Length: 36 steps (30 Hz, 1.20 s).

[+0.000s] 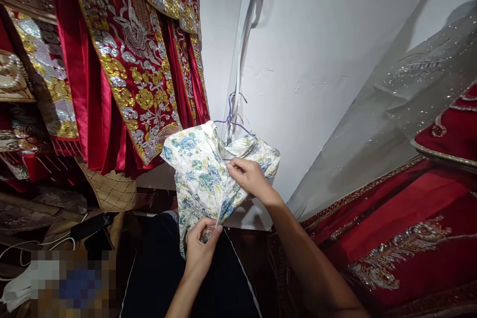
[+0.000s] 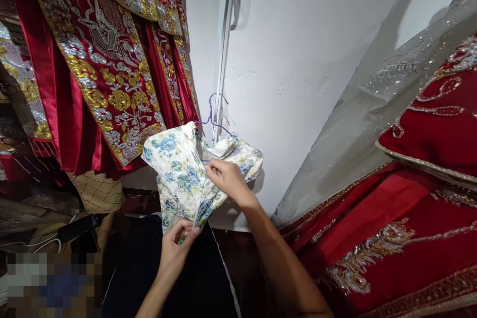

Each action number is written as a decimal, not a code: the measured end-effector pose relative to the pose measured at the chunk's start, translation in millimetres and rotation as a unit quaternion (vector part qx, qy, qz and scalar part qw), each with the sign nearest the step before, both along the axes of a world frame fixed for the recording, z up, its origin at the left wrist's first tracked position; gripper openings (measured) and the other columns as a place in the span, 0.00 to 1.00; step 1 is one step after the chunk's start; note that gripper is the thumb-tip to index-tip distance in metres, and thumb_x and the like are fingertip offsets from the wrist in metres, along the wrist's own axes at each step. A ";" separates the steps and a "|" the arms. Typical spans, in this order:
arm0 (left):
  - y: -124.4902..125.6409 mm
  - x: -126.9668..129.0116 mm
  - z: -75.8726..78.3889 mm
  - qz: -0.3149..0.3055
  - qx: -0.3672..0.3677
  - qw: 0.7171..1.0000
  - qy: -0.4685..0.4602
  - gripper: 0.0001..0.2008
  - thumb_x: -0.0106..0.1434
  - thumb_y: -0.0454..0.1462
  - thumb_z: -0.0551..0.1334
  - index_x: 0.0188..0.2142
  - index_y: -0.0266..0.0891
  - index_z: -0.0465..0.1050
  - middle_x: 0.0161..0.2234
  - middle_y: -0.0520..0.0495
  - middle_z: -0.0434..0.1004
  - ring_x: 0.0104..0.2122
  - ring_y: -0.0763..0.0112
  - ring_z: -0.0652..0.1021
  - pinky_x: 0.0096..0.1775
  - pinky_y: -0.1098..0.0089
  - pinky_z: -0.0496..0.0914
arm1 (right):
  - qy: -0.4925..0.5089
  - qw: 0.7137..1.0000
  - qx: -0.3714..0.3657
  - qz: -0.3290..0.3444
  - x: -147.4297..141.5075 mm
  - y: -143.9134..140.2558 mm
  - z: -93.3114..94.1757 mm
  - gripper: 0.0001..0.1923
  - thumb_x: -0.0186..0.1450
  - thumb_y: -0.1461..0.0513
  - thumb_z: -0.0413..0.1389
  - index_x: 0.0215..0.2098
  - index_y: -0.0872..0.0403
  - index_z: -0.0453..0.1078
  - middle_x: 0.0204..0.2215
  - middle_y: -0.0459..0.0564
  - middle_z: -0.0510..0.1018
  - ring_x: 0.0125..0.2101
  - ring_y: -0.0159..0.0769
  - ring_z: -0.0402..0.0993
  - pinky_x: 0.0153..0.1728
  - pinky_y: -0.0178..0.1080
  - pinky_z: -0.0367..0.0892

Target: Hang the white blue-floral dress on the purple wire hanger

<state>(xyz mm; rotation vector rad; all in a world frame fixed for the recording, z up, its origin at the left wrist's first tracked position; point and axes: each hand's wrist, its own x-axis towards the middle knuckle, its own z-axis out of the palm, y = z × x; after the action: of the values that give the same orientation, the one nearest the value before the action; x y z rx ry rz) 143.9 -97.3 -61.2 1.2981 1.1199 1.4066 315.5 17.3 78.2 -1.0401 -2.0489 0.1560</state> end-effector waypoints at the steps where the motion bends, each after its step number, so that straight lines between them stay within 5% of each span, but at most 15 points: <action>1: -0.6 0.5 1.7 0.001 0.000 1.000 0.000 0.12 0.62 0.45 0.66 0.32 0.39 0.75 0.30 0.49 0.73 0.34 0.66 0.74 0.38 0.71 0.68 | -0.012 1.000 0.014 0.002 1.7 5.1 6.2 0.13 0.67 0.60 0.52 0.25 0.52 0.63 0.20 0.42 0.65 0.22 0.30 0.59 0.27 0.35 0.52; 10: -3.4 9.8 11.1 0.035 0.013 0.999 -0.013 0.14 0.60 0.47 0.67 0.29 0.39 0.74 0.27 0.50 0.72 0.30 0.68 0.72 0.35 0.71 0.67 | -0.096 0.987 0.125 -0.028 6.5 41.3 57.8 0.13 0.68 0.60 0.51 0.25 0.52 0.62 0.20 0.42 0.67 0.22 0.31 0.62 0.28 0.34 0.52; 20: -2.1 1.7 -0.3 -0.004 0.007 1.000 0.007 0.13 0.61 0.46 0.67 0.30 0.39 0.73 0.28 0.50 0.72 0.31 0.67 0.73 0.35 0.71 0.67 | -0.130 0.974 0.171 -0.067 5.9 52.0 91.5 0.12 0.68 0.58 0.50 0.27 0.51 0.64 0.22 0.44 0.71 0.23 0.33 0.64 0.28 0.35 0.52; 30: -6.3 7.0 -4.0 -0.010 -0.003 1.000 0.021 0.13 0.62 0.47 0.65 0.31 0.39 0.75 0.30 0.48 0.75 0.33 0.64 0.75 0.38 0.68 0.70 | -0.107 0.979 0.163 -0.061 10.8 47.9 96.4 0.09 0.69 0.58 0.50 0.33 0.51 0.67 0.25 0.46 0.74 0.25 0.35 0.66 0.28 0.36 0.54; 36: 24.4 -2.5 29.7 -0.038 0.142 0.983 0.114 0.11 0.66 0.44 0.62 0.39 0.41 0.79 0.34 0.45 0.76 0.36 0.62 0.76 0.40 0.64 0.71 | -0.089 0.982 0.165 -0.036 16.8 42.5 95.5 0.08 0.70 0.58 0.51 0.35 0.52 0.69 0.27 0.47 0.76 0.26 0.35 0.68 0.30 0.36 0.58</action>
<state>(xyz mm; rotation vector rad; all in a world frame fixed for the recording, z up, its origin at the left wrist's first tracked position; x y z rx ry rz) 141.4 -72.9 -31.4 1.7235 1.0302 1.4236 332.3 59.8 173.6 -0.9438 -2.1001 -0.3151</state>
